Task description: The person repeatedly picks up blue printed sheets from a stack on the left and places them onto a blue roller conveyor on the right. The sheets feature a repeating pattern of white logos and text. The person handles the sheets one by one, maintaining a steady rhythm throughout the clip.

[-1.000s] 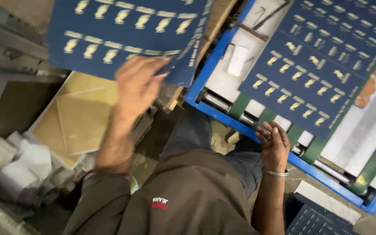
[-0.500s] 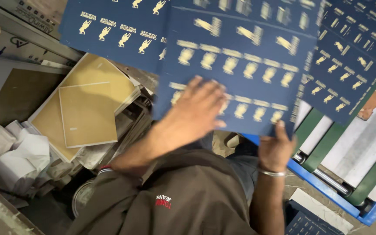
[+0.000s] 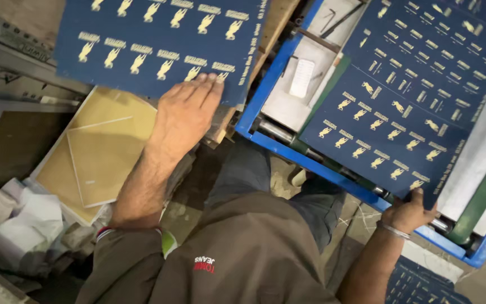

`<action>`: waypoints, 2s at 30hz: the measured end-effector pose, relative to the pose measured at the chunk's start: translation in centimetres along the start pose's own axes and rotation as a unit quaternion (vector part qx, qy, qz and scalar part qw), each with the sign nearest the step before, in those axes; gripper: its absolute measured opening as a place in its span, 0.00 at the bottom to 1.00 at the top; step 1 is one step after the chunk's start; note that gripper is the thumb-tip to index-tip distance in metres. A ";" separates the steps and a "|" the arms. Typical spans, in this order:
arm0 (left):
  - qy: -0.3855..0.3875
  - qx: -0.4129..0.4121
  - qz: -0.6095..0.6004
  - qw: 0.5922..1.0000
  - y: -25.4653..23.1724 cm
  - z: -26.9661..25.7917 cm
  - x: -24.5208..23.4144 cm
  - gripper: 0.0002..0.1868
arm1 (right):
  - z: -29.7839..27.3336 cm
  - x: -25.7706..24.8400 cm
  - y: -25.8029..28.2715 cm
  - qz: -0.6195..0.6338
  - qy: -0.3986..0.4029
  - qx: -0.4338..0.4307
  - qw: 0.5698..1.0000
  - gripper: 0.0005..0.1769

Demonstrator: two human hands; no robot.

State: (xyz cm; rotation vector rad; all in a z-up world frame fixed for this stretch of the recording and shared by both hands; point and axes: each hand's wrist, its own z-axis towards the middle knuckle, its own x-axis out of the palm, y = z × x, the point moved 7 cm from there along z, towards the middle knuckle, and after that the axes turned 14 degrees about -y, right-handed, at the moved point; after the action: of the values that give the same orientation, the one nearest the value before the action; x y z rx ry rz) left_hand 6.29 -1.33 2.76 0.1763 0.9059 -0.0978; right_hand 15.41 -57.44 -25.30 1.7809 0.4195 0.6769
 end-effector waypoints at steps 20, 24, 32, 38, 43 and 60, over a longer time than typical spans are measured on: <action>0.000 -0.043 -0.057 0.997 0.2 1.4 -0.6 0.28 | -8.3 -3.4 0.1 0.021 0.033 0.015 0.999 0.15; 0.001 -0.050 -0.056 0.997 0.2 1.2 -0.5 0.27 | -5.3 -1.1 -1.1 0.054 0.039 0.032 0.997 0.14; 0.010 -0.048 -0.029 0.998 0.0 1.0 -0.4 0.27 | -2.4 5.3 -3.1 0.101 0.055 0.103 0.988 0.18; 0.017 -0.056 -0.052 0.997 -0.4 1.4 -0.2 0.29 | -3.7 5.6 -6.6 0.031 0.158 0.199 0.967 0.16; -0.024 -0.037 -0.041 0.998 0.8 1.7 -2.4 0.29 | -5.2 4.2 -6.7 -0.009 0.179 0.210 0.961 0.19; 0.036 0.003 -0.090 0.995 -11.1 3.4 3.1 0.17 | -28.5 19.6 5.8 0.056 0.609 0.198 0.766 0.29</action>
State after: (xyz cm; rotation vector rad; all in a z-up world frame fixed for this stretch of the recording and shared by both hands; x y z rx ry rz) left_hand 9.02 -12.88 1.17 0.1048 0.9925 -0.2628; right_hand 12.17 -26.33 -9.34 1.5043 1.4108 1.9369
